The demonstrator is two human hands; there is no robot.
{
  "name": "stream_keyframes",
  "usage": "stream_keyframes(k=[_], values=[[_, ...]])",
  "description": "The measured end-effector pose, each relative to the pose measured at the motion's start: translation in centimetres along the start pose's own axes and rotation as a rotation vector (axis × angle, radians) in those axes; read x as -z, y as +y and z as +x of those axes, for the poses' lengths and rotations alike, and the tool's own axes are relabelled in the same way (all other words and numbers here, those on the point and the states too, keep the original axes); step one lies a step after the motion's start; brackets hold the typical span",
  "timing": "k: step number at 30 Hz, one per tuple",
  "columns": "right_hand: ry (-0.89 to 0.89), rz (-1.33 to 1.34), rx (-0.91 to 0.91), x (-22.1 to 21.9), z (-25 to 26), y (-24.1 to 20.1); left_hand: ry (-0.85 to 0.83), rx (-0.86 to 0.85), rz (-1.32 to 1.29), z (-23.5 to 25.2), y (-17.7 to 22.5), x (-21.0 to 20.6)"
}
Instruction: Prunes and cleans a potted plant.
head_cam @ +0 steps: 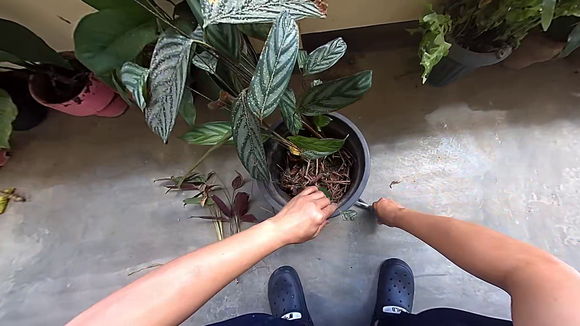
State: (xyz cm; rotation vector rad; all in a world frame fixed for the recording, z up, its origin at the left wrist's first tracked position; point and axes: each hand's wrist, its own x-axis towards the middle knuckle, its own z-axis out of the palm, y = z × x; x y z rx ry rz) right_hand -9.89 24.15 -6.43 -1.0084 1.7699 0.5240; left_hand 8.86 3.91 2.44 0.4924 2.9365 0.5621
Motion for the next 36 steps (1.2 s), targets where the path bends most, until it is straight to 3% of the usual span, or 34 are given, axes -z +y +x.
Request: stream_keyframes(k=[3,6,11,15,17,19,23,25,27,30,33,36], values=[[0.03,0.022,-0.022,-1.0,0.2,0.3,-0.124,-0.044,-0.038,-1.5,-1.2,1.4],[0.03,0.021,-0.02,-1.3,0.1,0.7,-0.092,-0.044,-0.019,-4.1,-3.4,2.4],[-0.085,-0.1,0.045,-1.1,-0.2,0.7,-0.035,0.132,0.039,-8.0,-6.7,3.3],[-0.153,-0.189,0.068,1.4,-1.4,-0.4,-0.108,0.284,0.067,-8.3,-7.3,4.2],[-0.023,-0.115,0.057,4.5,-3.2,-0.9,-0.116,0.299,0.099,-8.0,-7.2,4.2],[0.251,-0.056,0.1,8.1,-6.2,-1.7,-0.093,0.277,0.094,-7.7,-6.9,3.8],[0.887,-0.248,0.433,12.6,-9.7,-4.9,-0.169,0.268,0.072,-6.3,-5.6,4.3],[1.015,-0.392,0.56,13.4,-7.7,-7.0,-0.196,0.258,0.068,-4.7,-4.0,6.2],[0.943,-0.497,0.467,13.9,-5.1,-9.1,-0.2,0.215,0.039,-2.9,-2.1,7.6],[0.721,-0.589,0.176,14.8,-2.5,-11.8,-0.294,0.179,-0.018,-0.7,0.5,7.8],[0.608,-0.764,0.101,14.8,-2.8,-13.1,-0.269,0.207,-0.075,0.9,1.6,6.1],[0.484,-0.494,0.072,15.5,-3.1,-13.3,-0.108,0.241,-0.139,2.3,1.8,4.7]])
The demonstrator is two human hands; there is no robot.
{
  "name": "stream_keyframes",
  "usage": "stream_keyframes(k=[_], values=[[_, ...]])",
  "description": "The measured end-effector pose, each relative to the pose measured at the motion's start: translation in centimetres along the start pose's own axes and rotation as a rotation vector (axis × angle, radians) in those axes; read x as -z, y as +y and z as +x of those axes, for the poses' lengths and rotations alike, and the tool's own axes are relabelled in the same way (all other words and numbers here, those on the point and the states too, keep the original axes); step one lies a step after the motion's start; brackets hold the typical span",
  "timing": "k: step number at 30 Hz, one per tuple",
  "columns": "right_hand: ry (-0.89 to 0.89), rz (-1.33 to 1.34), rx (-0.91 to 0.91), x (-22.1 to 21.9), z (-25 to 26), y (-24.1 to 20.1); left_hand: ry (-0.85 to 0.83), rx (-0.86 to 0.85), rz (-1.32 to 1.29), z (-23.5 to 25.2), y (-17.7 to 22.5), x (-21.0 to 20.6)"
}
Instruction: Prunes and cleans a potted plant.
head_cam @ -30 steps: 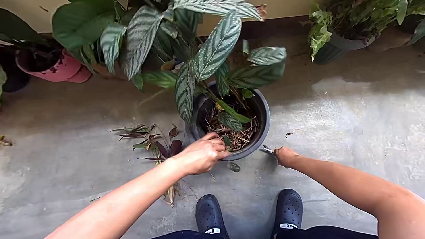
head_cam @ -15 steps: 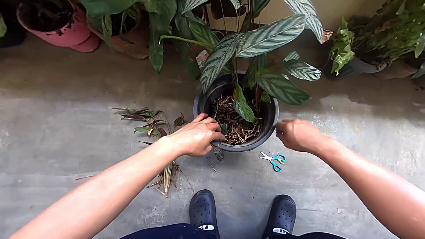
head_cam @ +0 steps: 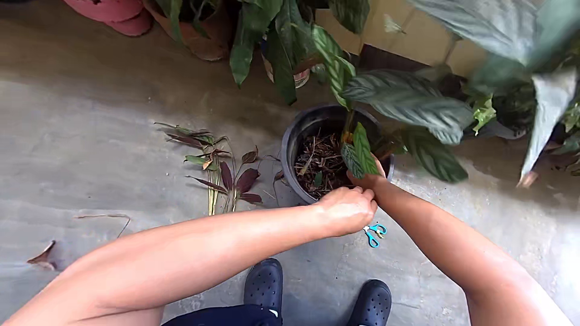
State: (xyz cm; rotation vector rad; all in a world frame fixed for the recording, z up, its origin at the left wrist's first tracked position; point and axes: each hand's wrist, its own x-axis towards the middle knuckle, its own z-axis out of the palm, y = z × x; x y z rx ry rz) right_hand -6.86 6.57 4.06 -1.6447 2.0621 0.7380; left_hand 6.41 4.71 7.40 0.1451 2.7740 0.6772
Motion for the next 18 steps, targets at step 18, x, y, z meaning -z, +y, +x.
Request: stream_keyframes(k=[18], values=[[-0.135,-0.004,-0.116,-0.3,-0.2,2.9,-0.048,0.115,-0.194,0.6,0.8,-0.3]])
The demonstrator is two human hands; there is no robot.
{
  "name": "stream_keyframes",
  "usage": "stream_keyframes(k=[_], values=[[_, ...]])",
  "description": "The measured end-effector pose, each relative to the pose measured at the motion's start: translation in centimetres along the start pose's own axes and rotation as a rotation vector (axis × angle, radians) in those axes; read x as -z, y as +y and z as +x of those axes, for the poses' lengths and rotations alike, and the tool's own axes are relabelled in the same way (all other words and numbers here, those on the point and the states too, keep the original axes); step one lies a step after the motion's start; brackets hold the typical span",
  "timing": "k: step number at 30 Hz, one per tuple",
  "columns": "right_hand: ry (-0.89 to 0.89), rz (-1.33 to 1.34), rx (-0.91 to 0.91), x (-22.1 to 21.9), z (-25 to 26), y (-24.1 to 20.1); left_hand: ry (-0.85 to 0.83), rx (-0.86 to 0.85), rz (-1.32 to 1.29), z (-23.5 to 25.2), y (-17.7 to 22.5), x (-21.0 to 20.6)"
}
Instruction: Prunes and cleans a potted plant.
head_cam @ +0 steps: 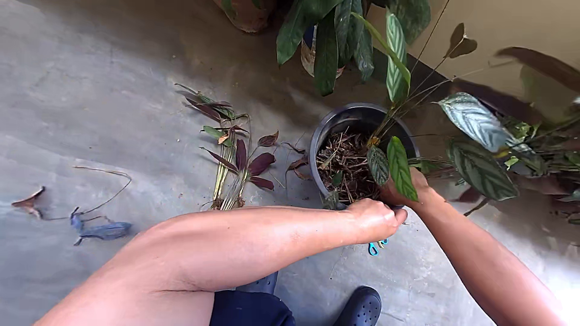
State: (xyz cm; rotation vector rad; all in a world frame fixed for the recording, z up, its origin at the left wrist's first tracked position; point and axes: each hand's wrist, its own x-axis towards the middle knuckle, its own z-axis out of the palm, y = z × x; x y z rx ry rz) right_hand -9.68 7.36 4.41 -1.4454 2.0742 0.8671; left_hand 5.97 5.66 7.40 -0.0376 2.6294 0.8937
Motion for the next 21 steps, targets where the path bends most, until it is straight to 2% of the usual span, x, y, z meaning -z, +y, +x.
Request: stream_keyframes(k=[3,6,10,15,17,18,21], values=[[0.012,-0.006,0.032,0.6,-0.6,0.4,0.014,-0.01,-0.023,0.5,-0.2,0.1],[-0.043,-0.016,-0.02,2.2,-0.2,0.2,0.018,-0.02,-0.022,1.1,-0.5,-0.2],[-0.097,-0.044,0.012,3.7,-0.6,0.2,0.024,-0.016,-0.018,1.6,-0.9,-0.6],[-0.019,0.054,0.034,1.6,-0.5,1.7,0.064,-0.051,-0.085,1.9,-3.0,-0.9],[-0.036,0.063,0.034,2.1,-0.5,1.8,0.08,-0.04,-0.113,2.1,-4.4,-0.2],[-0.052,0.06,0.034,2.4,-0.6,1.7,0.129,-0.012,-0.154,2.1,-5.1,0.0],[-0.05,0.035,0.068,2.3,-0.9,1.8,0.464,0.043,-0.079,3.0,-8.4,-0.6]])
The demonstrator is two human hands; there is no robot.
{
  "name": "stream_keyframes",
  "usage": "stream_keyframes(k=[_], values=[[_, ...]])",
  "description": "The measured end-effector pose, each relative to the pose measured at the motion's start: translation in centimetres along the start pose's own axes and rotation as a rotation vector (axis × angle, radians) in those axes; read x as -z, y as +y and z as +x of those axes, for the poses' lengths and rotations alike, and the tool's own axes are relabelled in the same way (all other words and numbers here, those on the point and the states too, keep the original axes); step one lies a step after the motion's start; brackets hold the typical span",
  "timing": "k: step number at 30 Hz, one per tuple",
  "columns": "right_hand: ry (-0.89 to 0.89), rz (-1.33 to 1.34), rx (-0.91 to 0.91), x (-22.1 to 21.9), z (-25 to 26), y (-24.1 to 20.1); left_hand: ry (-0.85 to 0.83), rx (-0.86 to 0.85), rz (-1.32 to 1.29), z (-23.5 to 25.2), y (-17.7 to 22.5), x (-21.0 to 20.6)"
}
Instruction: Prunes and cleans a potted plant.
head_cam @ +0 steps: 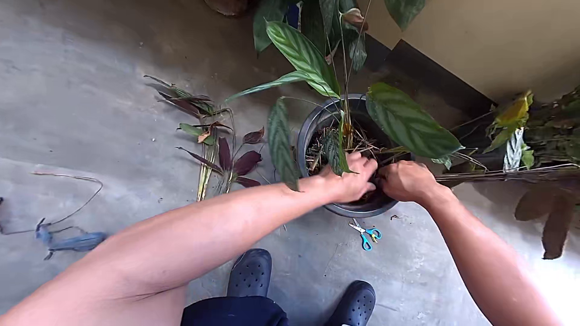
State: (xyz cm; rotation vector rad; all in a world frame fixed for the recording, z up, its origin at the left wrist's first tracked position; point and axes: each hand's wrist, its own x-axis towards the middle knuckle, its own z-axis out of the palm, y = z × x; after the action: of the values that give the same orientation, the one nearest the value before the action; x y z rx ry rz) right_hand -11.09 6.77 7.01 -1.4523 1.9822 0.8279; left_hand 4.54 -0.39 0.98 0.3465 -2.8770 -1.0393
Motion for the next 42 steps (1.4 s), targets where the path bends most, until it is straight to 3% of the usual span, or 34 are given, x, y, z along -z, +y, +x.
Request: stream_keyframes(k=[3,9,12,24,30,34,39,42], values=[[-0.006,-0.048,0.011,-0.1,0.0,-0.4,0.046,-0.025,0.125,1.3,-1.8,-1.0],[-0.006,-0.029,0.085,-1.6,-1.4,-0.7,-0.332,-0.003,0.293,3.8,-1.9,-1.9],[-0.055,-0.089,0.074,-1.8,-2.3,-1.3,-0.418,0.026,0.36,4.0,-1.2,-1.6],[-0.061,-0.188,0.112,-3.0,-4.7,-2.8,-0.463,0.015,0.373,4.6,-0.7,-2.0],[-0.141,0.058,-0.008,-1.4,-2.7,-0.3,-0.457,-0.004,0.333,4.3,-0.5,-2.7],[-0.193,-0.111,0.022,-1.4,-4.8,-2.3,-0.514,0.006,0.327,4.6,0.1,-2.5],[-0.166,-0.08,-0.051,-1.1,-4.3,-2.1,-0.539,0.009,0.305,4.1,0.3,-3.2],[-0.175,-0.104,0.002,-0.5,-4.7,-2.2,-0.52,0.001,0.337,4.4,0.0,-2.7]])
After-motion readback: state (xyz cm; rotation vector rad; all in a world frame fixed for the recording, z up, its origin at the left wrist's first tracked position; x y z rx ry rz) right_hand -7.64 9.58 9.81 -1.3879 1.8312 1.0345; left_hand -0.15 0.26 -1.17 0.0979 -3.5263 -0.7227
